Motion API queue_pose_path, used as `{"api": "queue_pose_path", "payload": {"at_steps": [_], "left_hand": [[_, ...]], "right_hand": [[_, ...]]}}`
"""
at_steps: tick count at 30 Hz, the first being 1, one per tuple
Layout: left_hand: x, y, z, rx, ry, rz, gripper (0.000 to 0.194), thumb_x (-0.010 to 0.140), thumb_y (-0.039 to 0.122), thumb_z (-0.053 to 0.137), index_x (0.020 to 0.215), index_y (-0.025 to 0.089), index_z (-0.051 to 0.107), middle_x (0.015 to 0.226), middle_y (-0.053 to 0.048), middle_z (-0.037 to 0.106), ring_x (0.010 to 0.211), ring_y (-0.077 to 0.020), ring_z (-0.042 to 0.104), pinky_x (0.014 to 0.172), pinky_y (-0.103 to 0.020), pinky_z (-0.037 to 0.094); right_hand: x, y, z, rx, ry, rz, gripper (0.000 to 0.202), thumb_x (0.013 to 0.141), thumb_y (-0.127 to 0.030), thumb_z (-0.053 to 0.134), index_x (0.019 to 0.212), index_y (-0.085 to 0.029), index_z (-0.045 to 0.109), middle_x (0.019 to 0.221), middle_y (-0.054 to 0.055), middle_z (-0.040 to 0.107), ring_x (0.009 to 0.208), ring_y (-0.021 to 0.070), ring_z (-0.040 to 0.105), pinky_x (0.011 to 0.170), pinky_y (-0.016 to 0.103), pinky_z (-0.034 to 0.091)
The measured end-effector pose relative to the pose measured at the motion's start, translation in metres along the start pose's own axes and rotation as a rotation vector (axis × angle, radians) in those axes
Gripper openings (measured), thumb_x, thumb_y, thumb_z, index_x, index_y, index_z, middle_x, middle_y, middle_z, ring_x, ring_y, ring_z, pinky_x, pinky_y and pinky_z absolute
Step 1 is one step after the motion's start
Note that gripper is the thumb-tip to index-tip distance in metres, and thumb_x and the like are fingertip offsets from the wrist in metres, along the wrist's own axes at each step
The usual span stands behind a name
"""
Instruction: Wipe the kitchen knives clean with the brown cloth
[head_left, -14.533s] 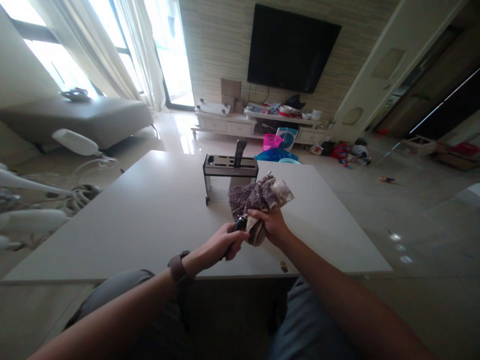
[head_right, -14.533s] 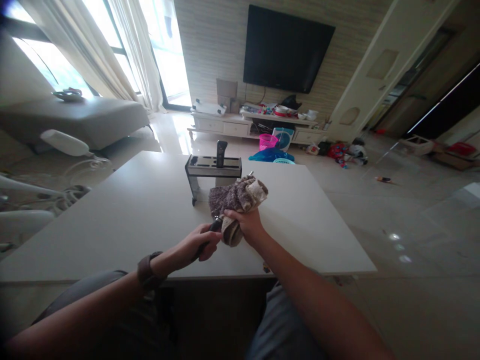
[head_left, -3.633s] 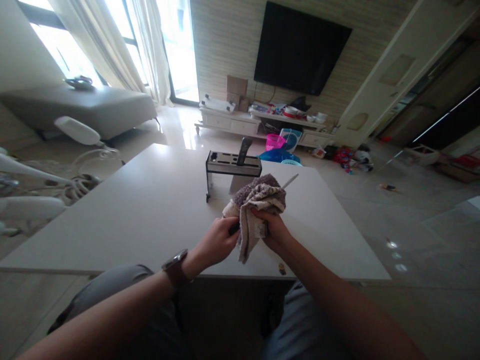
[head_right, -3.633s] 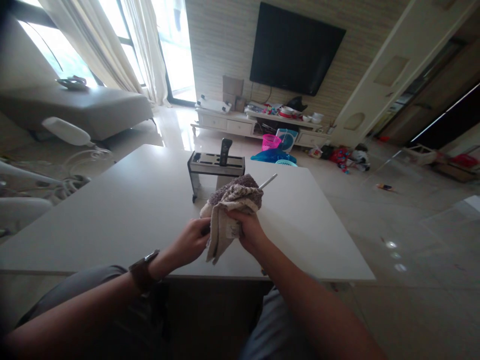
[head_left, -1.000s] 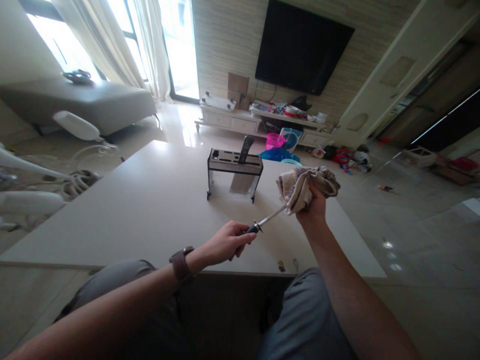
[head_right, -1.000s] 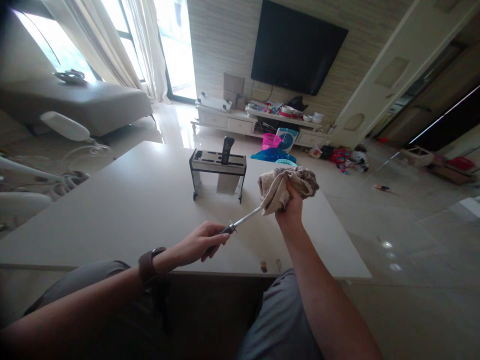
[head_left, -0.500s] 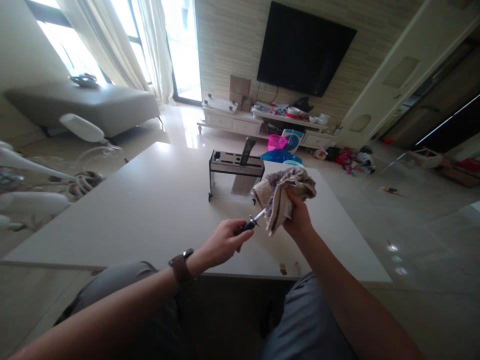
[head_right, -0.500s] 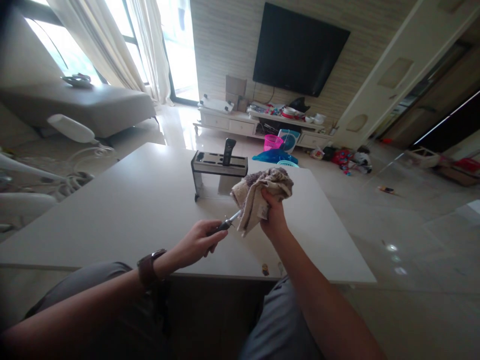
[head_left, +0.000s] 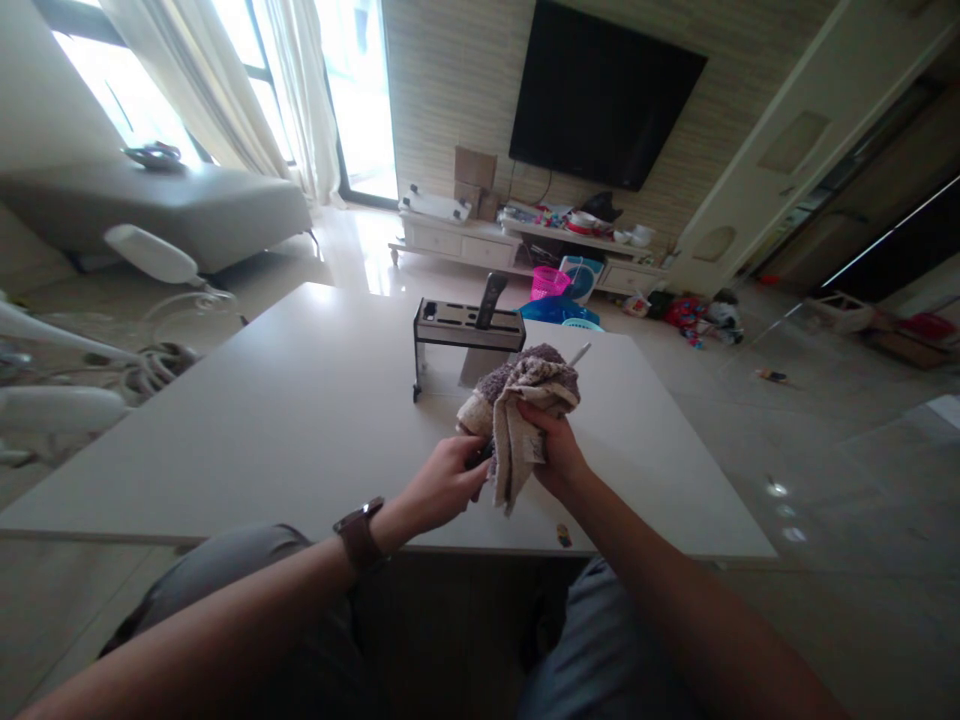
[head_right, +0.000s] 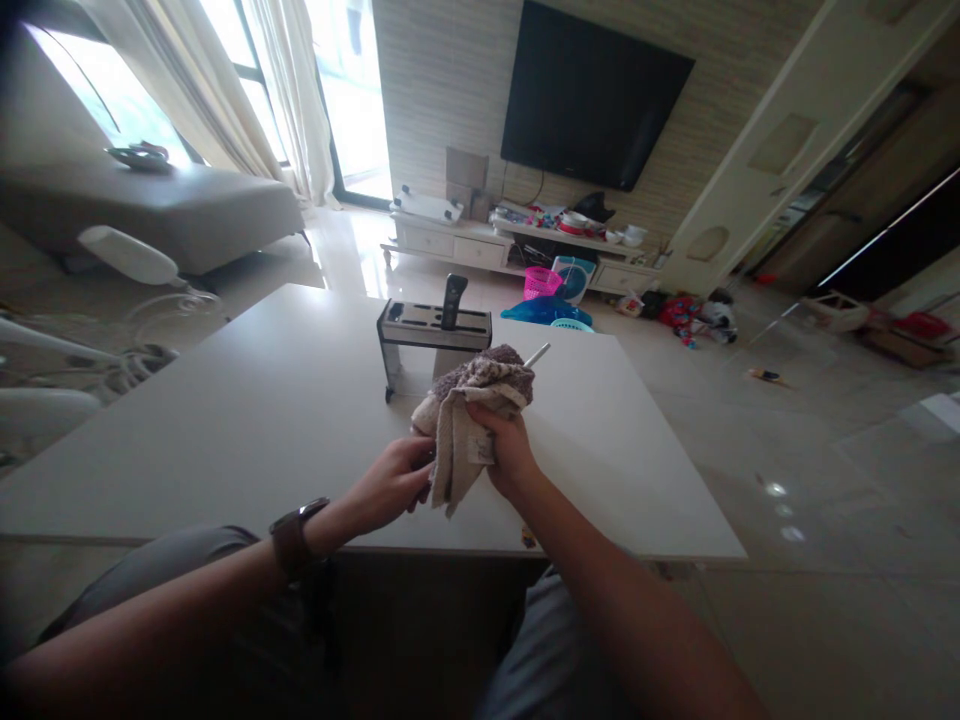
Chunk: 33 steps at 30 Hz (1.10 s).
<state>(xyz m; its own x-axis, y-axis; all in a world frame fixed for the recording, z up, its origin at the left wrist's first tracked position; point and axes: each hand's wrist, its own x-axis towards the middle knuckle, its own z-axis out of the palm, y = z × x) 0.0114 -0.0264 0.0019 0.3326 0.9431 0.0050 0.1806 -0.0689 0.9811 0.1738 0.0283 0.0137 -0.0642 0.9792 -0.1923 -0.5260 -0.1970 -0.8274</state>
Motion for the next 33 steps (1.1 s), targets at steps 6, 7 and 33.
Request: {"api": "queue_pose_path", "payload": {"at_steps": [6, 7, 33], "left_hand": [[0.0, 0.006, 0.0, 0.056, 0.001, -0.004, 0.027, 0.092, 0.039, 0.054, 0.085, 0.014, 0.064, 0.057, 0.004, 0.053, 0.047, -0.0093, 0.047, 0.046, -0.02, 0.037], [0.001, 0.007, 0.0, 0.081, 0.009, -0.002, 0.028, 0.092, 0.039, 0.055, 0.083, 0.015, 0.063, 0.056, 0.004, 0.05, 0.047, -0.0092, 0.046, 0.046, -0.02, 0.036], [0.003, -0.004, 0.002, 0.375, 0.093, 0.074, 0.019, 0.081, 0.028, 0.063, 0.068, 0.015, 0.058, 0.061, 0.004, 0.05, 0.057, -0.0093, 0.038, 0.054, -0.023, 0.027]], "right_hand": [[0.014, -0.008, -0.007, 0.002, 0.004, -0.071, 0.035, 0.059, -0.022, 0.089, 0.091, -0.02, 0.075, 0.085, 0.0, 0.08, 0.076, 0.0207, 0.074, 0.076, 0.033, 0.063], [0.019, -0.013, -0.011, 0.011, 0.008, -0.089, 0.034, 0.06, -0.022, 0.088, 0.091, -0.02, 0.074, 0.084, 0.0, 0.08, 0.076, 0.0208, 0.075, 0.078, 0.034, 0.063], [0.031, -0.01, -0.023, -0.056, -0.006, -0.037, 0.039, 0.059, -0.03, 0.091, 0.092, -0.021, 0.073, 0.089, 0.001, 0.08, 0.081, 0.0214, 0.075, 0.08, 0.034, 0.062]]}}
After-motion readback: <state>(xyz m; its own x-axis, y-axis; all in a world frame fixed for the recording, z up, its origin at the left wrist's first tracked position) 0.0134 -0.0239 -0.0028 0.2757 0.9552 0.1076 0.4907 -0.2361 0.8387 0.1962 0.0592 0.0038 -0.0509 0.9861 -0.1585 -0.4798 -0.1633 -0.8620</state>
